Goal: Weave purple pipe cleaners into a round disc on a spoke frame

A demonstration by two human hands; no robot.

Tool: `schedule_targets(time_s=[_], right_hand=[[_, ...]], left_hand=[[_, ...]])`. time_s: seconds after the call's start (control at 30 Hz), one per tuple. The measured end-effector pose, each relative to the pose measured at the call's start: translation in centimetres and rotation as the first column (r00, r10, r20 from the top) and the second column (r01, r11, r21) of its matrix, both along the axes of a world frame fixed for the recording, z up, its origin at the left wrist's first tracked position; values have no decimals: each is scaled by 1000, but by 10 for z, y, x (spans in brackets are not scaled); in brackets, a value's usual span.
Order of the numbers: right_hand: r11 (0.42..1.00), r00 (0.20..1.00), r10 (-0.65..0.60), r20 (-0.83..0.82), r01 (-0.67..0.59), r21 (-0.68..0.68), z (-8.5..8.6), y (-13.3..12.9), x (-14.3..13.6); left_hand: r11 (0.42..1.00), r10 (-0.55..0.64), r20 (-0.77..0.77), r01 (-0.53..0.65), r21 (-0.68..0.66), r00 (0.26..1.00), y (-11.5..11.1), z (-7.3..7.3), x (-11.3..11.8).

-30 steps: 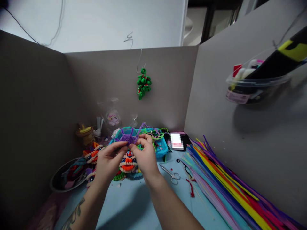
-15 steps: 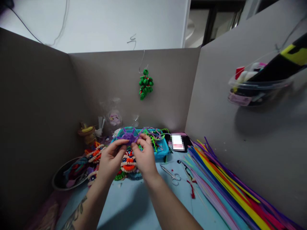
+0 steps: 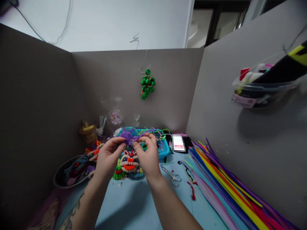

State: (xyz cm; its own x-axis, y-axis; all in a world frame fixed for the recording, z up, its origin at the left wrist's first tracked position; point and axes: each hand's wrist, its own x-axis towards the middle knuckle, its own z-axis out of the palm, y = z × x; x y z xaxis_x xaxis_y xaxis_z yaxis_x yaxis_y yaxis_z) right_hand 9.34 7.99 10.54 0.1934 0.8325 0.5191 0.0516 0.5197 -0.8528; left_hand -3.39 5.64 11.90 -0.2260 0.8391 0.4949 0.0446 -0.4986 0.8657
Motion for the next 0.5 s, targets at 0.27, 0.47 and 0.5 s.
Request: schedule_targets(time_s=[0.27,0.47,0.5], right_hand=[[957,903,265,-338,-290,-25,4,2,2],[970,942,231,-242,-241,-12,-1,12,9],[969,942,235,-238,-247,-19,-1,13,10]], left_hand=[[998,-42,-35,40,-50,999,-1,1,-3],[988,-116,-129,102,-112,985,-1,-2,-6],[987,-128,-141,112,-118,982,-2,-2,-6]])
